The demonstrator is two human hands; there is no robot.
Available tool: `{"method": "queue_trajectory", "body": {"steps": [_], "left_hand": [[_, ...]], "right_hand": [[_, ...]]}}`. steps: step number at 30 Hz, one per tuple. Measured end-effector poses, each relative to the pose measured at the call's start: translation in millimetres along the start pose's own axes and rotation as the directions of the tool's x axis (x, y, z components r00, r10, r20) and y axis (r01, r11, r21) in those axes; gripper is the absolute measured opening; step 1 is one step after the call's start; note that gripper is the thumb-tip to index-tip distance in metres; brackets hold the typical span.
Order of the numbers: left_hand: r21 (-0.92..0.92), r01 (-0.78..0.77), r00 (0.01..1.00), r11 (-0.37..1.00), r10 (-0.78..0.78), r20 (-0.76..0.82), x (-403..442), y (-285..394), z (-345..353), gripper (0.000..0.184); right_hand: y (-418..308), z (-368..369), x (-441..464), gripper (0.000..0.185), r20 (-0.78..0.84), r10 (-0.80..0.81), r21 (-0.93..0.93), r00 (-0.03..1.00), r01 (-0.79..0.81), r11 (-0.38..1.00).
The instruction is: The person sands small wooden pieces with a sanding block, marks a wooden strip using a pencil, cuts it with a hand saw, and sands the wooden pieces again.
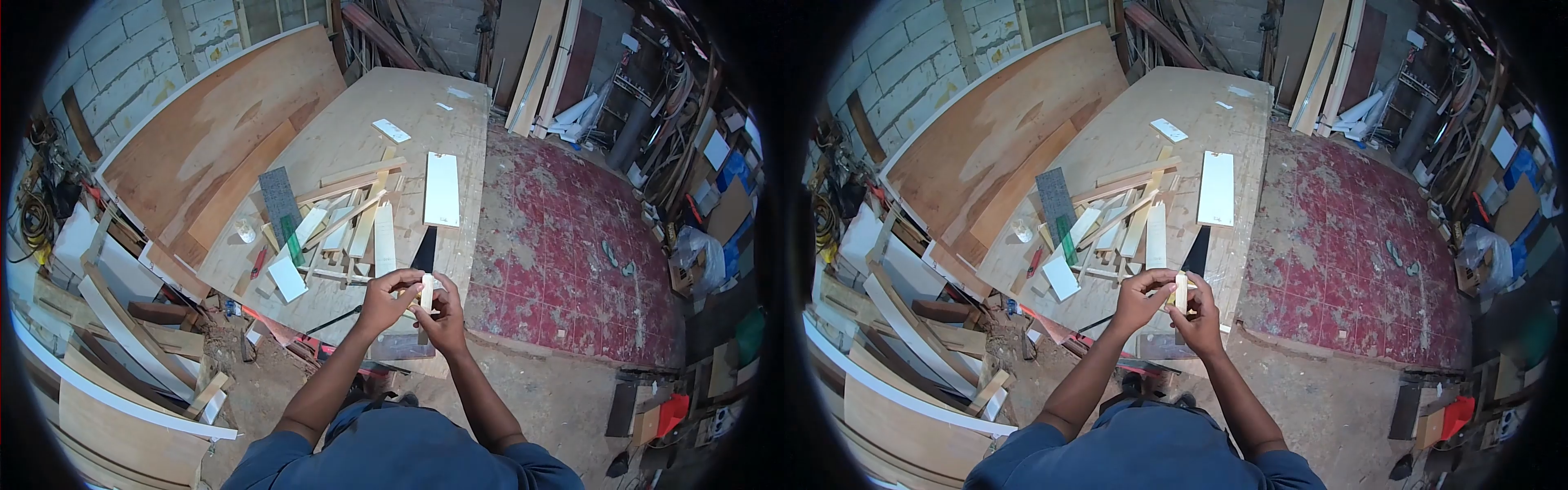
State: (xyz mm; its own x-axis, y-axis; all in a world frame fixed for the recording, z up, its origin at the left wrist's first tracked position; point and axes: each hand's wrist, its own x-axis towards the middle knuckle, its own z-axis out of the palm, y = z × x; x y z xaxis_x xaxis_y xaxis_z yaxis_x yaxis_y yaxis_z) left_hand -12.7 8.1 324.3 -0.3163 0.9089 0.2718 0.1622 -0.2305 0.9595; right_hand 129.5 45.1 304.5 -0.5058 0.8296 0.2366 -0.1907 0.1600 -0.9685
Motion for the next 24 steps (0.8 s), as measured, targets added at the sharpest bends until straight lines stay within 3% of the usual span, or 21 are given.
{"method": "queue_trajectory", "body": {"steps": [11, 17, 24], "left_hand": [[-0.05, 0.01, 1.0, 0.999, -0.01, -0.003, 0.7, -22.7, 1.5, 0.028], [-0.085, 0.107, 0.994, 0.991, -0.104, 0.041, 3.0, -54.6, 0.0, 0.026], [-0.004, 0.106, 0.992, 0.994, -0.105, 0.076, 0.4, -62.0, 0.3, 0.029]], "right_hand": [[11.2, -1.0, 1.1, 0.068, -0.024, 0.051, 0.014, 0.998, -0.05, 0.999], [26.3, -3.1, 0.1, 0.07, -0.028, 0.057, -0.027, 0.998, -0.057, 0.998], [40.1, -6.9, -2.1, 0.071, -0.047, 0.108, -0.107, 0.993, -0.113, 0.988]]}}
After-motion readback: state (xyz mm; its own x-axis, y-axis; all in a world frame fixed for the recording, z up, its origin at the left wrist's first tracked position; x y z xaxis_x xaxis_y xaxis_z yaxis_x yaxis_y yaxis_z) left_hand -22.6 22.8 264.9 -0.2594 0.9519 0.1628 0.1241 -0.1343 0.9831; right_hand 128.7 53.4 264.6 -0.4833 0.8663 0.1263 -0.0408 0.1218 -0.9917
